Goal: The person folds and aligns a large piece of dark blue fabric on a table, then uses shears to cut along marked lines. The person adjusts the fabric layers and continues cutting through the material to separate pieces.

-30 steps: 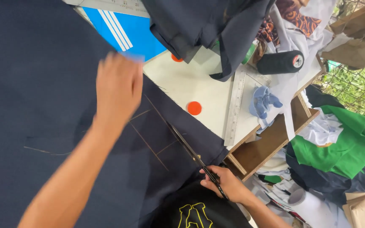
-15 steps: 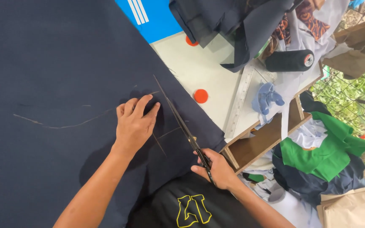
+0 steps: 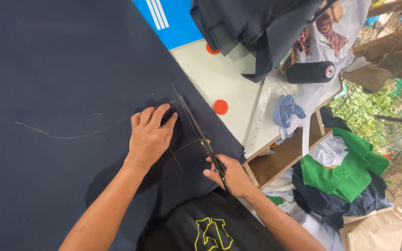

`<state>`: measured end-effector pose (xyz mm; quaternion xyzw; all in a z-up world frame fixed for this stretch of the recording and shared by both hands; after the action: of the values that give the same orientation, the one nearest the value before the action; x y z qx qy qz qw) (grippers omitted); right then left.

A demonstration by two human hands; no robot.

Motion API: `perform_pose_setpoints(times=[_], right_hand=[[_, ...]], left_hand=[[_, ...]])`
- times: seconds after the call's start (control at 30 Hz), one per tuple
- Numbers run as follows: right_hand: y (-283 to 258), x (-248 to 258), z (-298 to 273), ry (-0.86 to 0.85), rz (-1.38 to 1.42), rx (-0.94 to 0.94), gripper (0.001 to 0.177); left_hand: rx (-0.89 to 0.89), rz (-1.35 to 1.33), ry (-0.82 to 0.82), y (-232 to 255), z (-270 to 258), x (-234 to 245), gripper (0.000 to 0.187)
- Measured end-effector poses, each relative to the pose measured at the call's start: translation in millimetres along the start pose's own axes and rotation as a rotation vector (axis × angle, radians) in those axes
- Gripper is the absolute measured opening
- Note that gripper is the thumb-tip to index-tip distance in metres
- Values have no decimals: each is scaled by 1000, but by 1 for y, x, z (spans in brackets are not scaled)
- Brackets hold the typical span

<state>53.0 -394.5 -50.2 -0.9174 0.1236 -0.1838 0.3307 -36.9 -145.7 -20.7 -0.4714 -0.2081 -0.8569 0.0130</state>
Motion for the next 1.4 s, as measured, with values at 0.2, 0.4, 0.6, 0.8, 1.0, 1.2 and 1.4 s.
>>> perform_pose_setpoints(times=[0.2, 0.4, 0.6, 0.8, 1.0, 1.2, 1.4], right_hand=[[-5, -11, -4, 41, 145, -53, 28], [-46, -11, -4, 49, 169, -28, 35], [-55, -13, 5, 75, 91, 30, 33], [-68, -12, 8, 37, 89, 55, 33], [-69, 0, 26, -44, 11, 53, 33], [-71, 54, 41, -233, -94, 23, 36], [-125, 145, 100, -512, -463, 17, 32]], left_hand=[[5, -15, -7, -1, -3, 0, 17], [7, -11, 1, -1, -7, 1, 17], [4, -14, -56, -1, -13, -5, 21], [-4, -9, -60, -1, -11, 1, 20], [-6, -7, -36, 1, -2, 15, 17], [0, 39, 22, 6, 2, 11, 17], [216, 27, -150, 23, 5, 5, 32]])
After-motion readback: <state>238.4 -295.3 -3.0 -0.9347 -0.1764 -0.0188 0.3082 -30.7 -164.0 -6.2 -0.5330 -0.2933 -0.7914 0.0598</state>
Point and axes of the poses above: each hand's wrist, its own z-axis towards the middle knuckle, its own x-axis out of the back of the hand, y = z × x, the point moved 8 cm from there along z, towards the middle knuckle, and after that the axes turned 2 degrees about -z, right-handed, at the moved point
